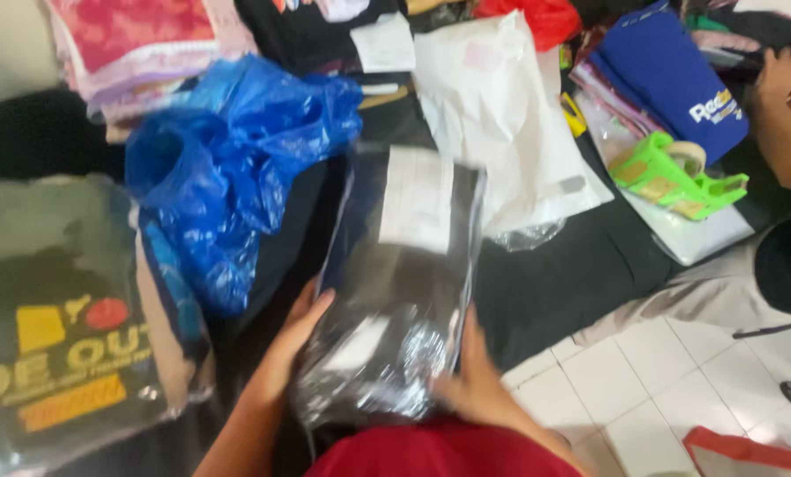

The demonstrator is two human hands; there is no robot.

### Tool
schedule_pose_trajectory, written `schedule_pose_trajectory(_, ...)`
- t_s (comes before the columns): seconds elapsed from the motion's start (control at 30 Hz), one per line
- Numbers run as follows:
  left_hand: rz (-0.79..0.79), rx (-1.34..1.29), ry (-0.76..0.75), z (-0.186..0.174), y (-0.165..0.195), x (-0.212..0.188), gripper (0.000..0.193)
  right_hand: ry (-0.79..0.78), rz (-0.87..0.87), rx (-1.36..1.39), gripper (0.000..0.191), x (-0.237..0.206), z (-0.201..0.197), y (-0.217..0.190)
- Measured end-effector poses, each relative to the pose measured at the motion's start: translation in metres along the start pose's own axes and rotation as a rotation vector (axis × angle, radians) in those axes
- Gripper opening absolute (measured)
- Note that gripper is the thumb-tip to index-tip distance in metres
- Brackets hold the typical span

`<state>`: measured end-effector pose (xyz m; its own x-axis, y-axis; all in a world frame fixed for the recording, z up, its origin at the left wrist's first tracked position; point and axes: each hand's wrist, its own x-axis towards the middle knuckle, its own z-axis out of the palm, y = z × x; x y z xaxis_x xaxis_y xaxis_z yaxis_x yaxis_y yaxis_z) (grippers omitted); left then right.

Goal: The person places a folded black t-shirt into a clear plastic bag, smooths the bag, and seals it with tape. The person then places the packaged shirt on a table with other packaged items.

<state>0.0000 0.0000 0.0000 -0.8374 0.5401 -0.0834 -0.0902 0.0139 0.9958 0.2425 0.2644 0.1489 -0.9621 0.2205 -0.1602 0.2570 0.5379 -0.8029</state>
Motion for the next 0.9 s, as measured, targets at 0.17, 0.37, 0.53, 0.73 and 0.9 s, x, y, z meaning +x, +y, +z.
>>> schedule_pose_trajectory(0.17,-0.259,-0.105,-0.11,-0.035,0.066,-0.018,0.072,-0.441,0.128,0.255,0.077,-0.012,-0.063,0.002)
schedule_pose_trajectory(0.37,-0.22,0.291,0.172,-0.024,0.112,-0.066,0.071,0.375,-0.443,0.021,0.033,0.173,-0.123,0.026)
schedule_pose_trajectory(0.53,0.039,0.641,0.367,0.023,0.109,-0.159,0.103,-0.024,-0.025,0.034,0.062,0.255,-0.119,0.031)
schedule_pose_trajectory(0.73,0.044,0.335,0.462,-0.007,0.07,-0.109,0.072,0.019,0.125,-0.241,0.071,0.186,-0.138,0.056)
schedule_pose_trajectory(0.9,0.148,0.716,0.368,-0.074,0.113,0.011,0.051,-0.121,0.193,0.258,0.065,0.052,-0.136,0.108)
